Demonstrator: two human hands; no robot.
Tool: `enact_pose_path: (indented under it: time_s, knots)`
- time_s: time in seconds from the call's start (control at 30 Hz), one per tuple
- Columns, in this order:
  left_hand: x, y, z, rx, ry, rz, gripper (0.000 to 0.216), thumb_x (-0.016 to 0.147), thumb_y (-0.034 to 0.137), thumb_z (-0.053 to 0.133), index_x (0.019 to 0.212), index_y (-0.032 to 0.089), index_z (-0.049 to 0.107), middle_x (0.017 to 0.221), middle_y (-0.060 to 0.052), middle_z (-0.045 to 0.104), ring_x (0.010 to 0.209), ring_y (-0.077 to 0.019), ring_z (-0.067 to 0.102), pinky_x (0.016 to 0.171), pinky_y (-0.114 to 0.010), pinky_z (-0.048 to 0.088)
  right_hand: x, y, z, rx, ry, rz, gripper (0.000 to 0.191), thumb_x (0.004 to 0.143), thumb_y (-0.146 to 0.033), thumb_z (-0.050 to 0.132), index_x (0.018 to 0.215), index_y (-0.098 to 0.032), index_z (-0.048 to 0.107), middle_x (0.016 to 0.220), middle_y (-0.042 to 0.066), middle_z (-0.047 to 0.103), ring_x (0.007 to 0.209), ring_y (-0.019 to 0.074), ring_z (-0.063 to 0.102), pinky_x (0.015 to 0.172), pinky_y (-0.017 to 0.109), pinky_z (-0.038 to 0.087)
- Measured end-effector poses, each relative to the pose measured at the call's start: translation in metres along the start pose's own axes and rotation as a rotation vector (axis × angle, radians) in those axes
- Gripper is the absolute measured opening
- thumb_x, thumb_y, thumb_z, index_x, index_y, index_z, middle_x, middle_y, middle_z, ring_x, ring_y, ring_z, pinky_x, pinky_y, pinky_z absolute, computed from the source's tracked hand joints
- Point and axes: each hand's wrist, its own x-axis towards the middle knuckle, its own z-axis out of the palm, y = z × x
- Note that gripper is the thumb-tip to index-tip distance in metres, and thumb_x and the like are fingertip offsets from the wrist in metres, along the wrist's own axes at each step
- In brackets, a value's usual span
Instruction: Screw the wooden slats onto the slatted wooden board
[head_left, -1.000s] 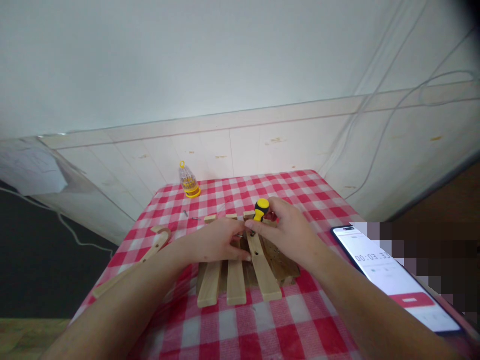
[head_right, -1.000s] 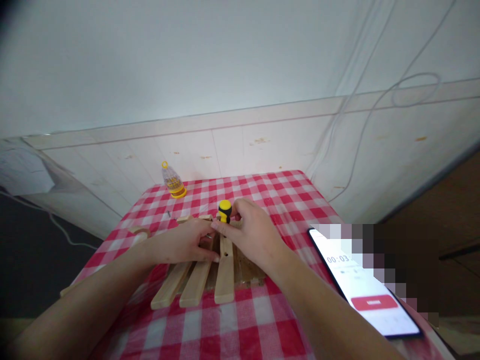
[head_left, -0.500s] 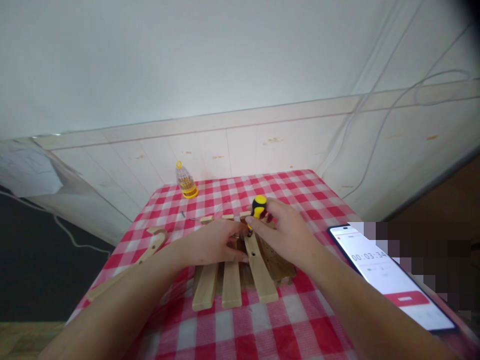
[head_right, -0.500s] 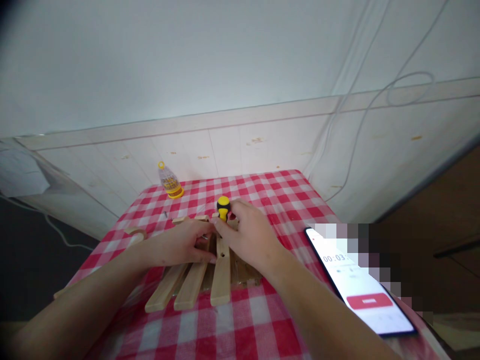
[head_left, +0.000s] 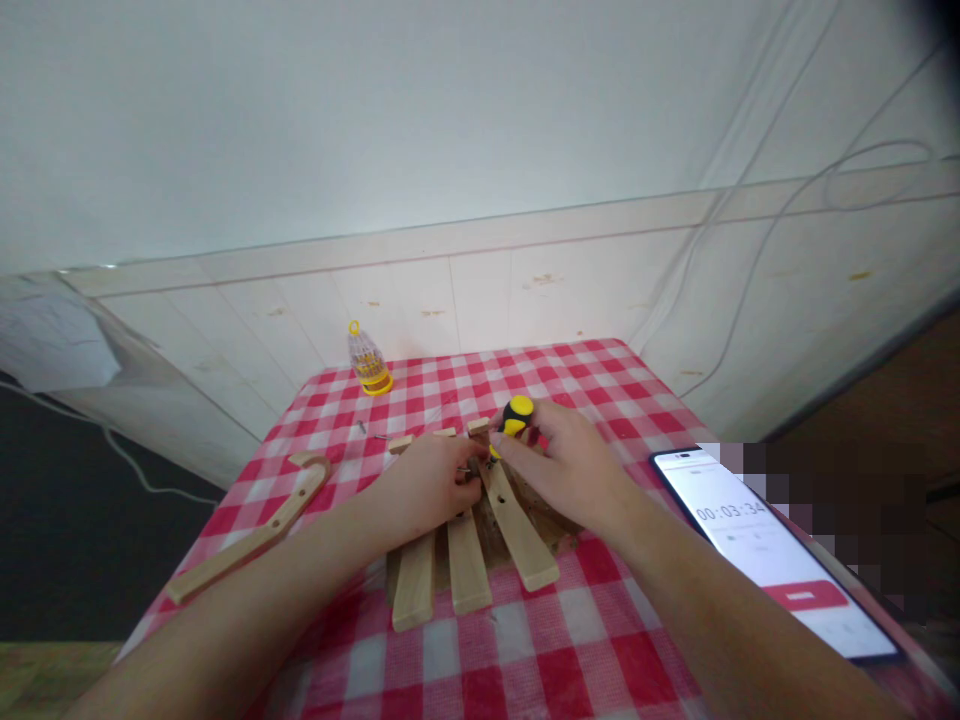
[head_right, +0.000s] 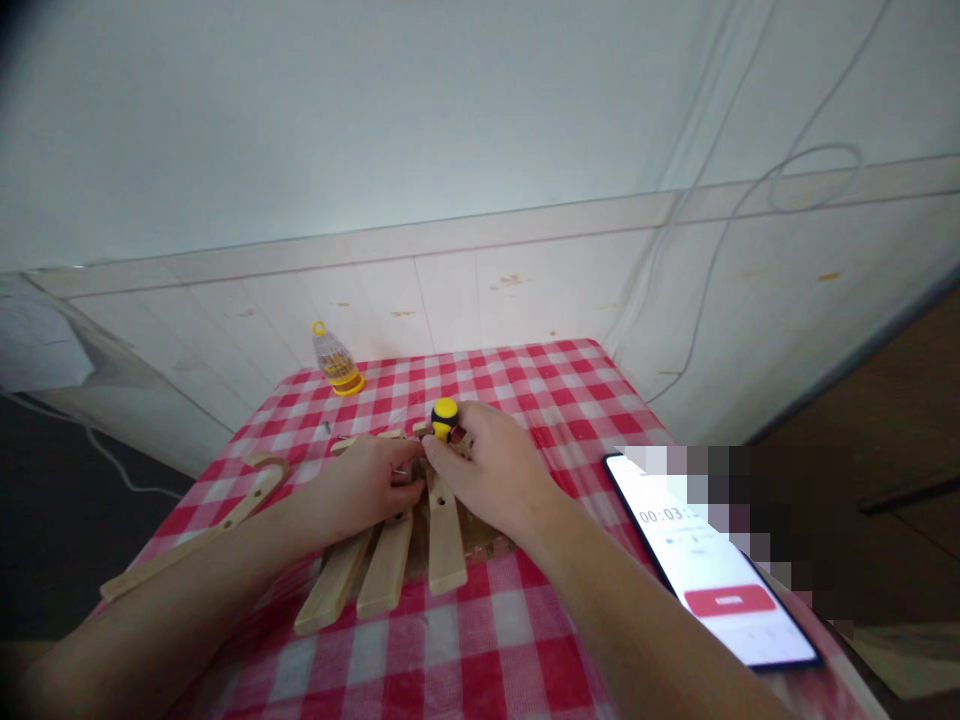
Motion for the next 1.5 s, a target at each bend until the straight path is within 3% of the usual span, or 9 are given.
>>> enact_pose_path:
  time_s: [0.27,0.7,1.03,1.17,1.3,1.5]
  knots:
    - [0.001,-0.003,0.003,0.021,0.008,0.021,0.015,0.074,0.015,0.048,0.082,0.016,0.061,0.074,-0.003,0.064,0.065,-0.0152,0.057,0.056,-0.023,0.037,0.000,0.000,0.006,0.037,-0.014,-0.031,0.017,0.080,-0.030,0.052,0.086,-0.016,0.062,0.083,0.005,0.065,0.073,0.0156,0.058,0.063,0.027,0.040]
    - [0.002,-0.010,0.005,-0.037,-0.018,0.080,0.022,0.076,0.015,0.047,0.090,0.017,0.064,0.080,-0.003,0.067,0.070,-0.0159,0.060,0.060,-0.023,0.042,-0.002,0.005,0.011,0.087,-0.028,-0.052,0.020,0.083,-0.032,0.050,0.090,-0.017,0.061,0.083,0.004,0.063,0.070,0.0143,0.056,0.060,0.027,0.040]
    - [0.005,-0.009,0.010,0.068,0.113,0.062,0.028,0.077,0.013,0.047,0.099,0.019,0.064,0.086,-0.005,0.069,0.076,-0.0183,0.062,0.067,-0.026,0.045,0.001,0.006,0.011,0.043,-0.012,0.024,0.025,0.086,-0.037,0.047,0.094,-0.015,0.058,0.087,0.007,0.062,0.076,0.0166,0.057,0.065,0.029,0.042]
    - [0.007,-0.014,0.008,0.123,0.150,0.040,0.027,0.078,0.012,0.046,0.097,0.018,0.064,0.086,-0.006,0.069,0.076,-0.0189,0.063,0.067,-0.027,0.045,0.001,0.007,0.013,0.057,-0.026,-0.026,0.022,0.087,-0.032,0.047,0.097,-0.015,0.058,0.093,0.008,0.062,0.083,0.0171,0.058,0.071,0.030,0.044]
    - [0.010,-0.020,0.004,0.132,0.162,0.056,0.024,0.077,0.010,0.047,0.091,0.017,0.065,0.083,-0.006,0.068,0.072,-0.0179,0.062,0.066,-0.026,0.045,0.002,0.008,0.014,0.077,-0.011,-0.075,0.021,0.087,-0.028,0.048,0.101,-0.016,0.060,0.099,0.007,0.063,0.090,0.0169,0.058,0.078,0.031,0.044]
    - [0.013,-0.026,0.004,0.123,0.155,0.130,0.022,0.078,0.011,0.048,0.090,0.015,0.066,0.082,-0.006,0.068,0.075,-0.0175,0.062,0.069,-0.026,0.046,0.002,0.009,0.013,0.074,0.005,-0.044,0.023,0.086,-0.033,0.050,0.097,-0.017,0.061,0.096,0.006,0.064,0.085,0.0167,0.059,0.075,0.031,0.045]
